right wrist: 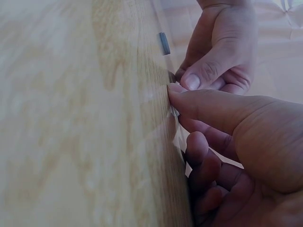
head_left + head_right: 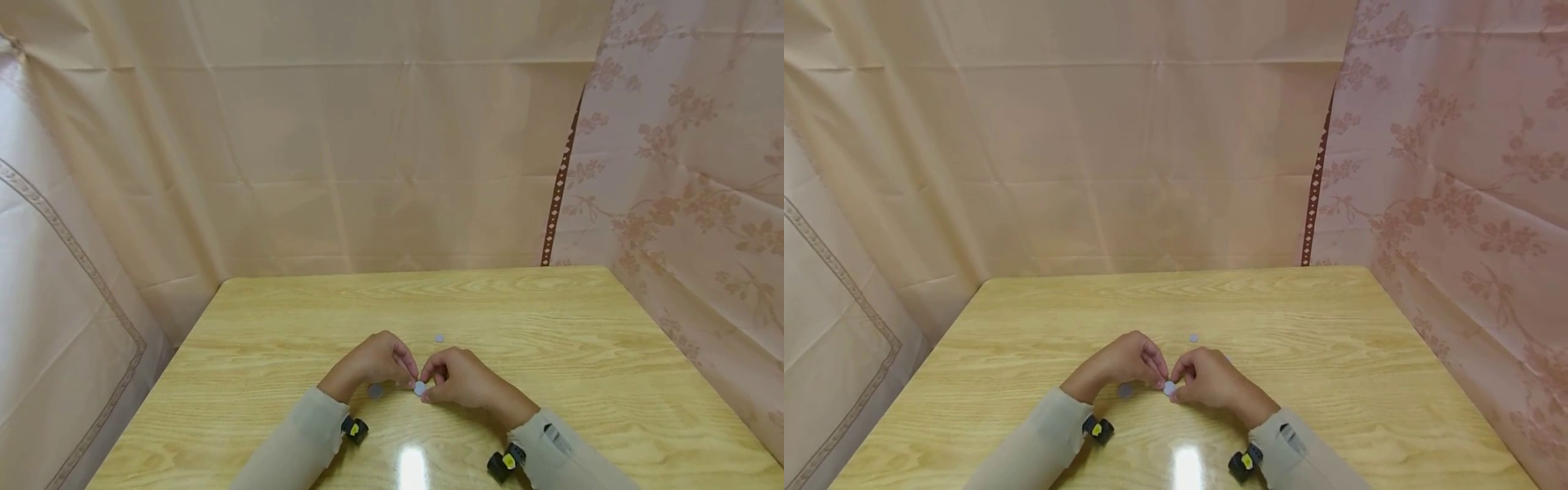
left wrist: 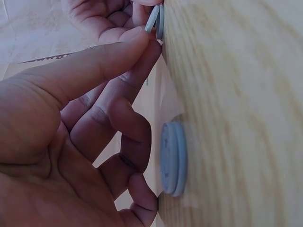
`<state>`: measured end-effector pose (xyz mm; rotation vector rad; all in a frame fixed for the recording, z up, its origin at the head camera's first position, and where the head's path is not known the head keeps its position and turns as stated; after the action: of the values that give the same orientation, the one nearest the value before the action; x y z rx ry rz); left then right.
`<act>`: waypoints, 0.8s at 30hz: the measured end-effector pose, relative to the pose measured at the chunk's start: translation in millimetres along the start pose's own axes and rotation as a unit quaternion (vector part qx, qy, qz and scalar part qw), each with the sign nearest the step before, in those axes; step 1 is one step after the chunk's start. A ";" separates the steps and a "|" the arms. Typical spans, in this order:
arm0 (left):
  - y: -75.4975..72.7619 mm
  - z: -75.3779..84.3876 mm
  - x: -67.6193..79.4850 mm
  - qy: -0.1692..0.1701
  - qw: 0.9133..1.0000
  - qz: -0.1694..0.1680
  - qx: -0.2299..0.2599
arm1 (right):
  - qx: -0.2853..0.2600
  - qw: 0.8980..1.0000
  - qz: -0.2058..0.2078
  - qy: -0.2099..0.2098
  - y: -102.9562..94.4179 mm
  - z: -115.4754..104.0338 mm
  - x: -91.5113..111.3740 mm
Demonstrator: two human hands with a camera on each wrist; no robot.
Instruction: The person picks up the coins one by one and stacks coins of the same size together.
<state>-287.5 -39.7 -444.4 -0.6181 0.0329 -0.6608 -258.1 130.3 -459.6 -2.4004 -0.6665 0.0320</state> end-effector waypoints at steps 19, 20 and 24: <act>-3.5 0.0 3.4 0.011 1.000 -0.011 0.020 | 0.007 1.000 0.006 -0.006 0.0 1.5 -0.8; -3.5 -0.4 3.4 0.011 1.000 -0.011 0.022 | 0.007 1.000 0.006 -0.008 -0.1 1.3 -0.7; -3.2 -1.5 3.3 0.010 0.999 -0.013 0.027 | 0.008 1.000 0.002 -0.008 -0.2 0.9 0.1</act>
<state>-287.0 -44.4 -443.3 -0.5604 0.0255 -0.6915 -258.2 131.0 -460.1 -2.3877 -0.6657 0.0577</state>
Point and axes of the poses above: each hand's wrist, its own x-axis away from the middle knuckle, its own y-axis out of the palm, z = x × y, the point moved 5 cm from there along -x, towards the middle knuckle, and after that the axes turned 6 degrees about y, right-handed, at the moved point
